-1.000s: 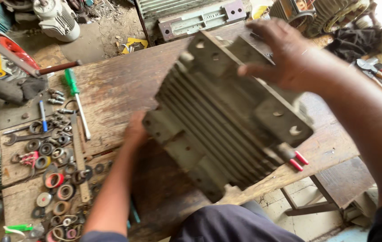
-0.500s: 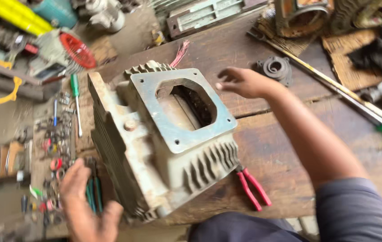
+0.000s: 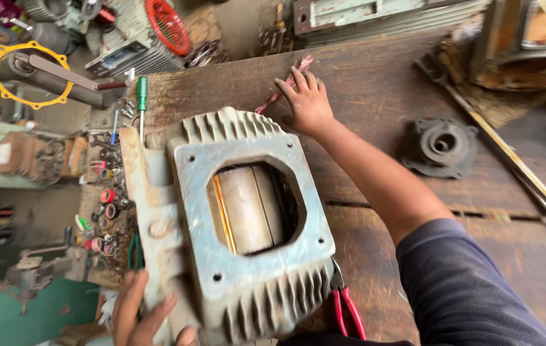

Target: The person wipes the workbench with a cloth, then positions an electric motor housing on the bench. They use red-handled pliers to pull and cut old copper windings out of the housing opening, repeatedly gripping and extracting wire bundles, then reach inside the housing by hand and reposition the motor to continue removing the remaining windings.

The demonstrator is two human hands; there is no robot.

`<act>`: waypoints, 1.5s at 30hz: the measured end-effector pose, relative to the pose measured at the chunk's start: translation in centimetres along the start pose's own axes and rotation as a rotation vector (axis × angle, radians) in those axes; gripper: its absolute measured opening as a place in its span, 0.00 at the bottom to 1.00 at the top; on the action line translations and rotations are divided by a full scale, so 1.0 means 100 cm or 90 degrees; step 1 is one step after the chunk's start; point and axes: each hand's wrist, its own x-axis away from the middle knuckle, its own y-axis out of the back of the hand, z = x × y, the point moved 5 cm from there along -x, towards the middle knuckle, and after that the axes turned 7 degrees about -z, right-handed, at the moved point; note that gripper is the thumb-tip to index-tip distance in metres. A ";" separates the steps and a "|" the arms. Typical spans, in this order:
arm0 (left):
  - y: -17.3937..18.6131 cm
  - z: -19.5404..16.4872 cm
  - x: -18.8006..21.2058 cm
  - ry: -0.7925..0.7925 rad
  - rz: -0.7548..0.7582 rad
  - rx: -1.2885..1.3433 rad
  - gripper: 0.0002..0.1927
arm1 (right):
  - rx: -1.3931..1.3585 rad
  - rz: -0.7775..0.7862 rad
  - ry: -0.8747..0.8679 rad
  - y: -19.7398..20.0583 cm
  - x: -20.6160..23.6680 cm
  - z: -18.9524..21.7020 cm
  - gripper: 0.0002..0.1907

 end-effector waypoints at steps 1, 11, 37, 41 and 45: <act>0.001 0.016 0.014 -0.058 0.013 -0.029 0.25 | 0.020 0.018 0.029 -0.006 -0.014 0.000 0.50; 0.026 0.126 0.125 0.004 0.150 -0.203 0.12 | 0.208 0.125 0.300 -0.057 -0.080 -0.039 0.14; 0.023 -0.070 -0.054 0.073 -0.115 0.147 0.13 | 0.621 0.256 0.336 0.145 -0.067 0.148 0.12; 0.027 -0.069 -0.050 0.032 -0.150 0.185 0.13 | 0.561 0.435 0.152 0.153 -0.065 0.160 0.18; 0.028 -0.064 -0.044 0.024 -0.177 0.194 0.12 | 0.572 0.456 0.107 0.165 -0.049 0.193 0.22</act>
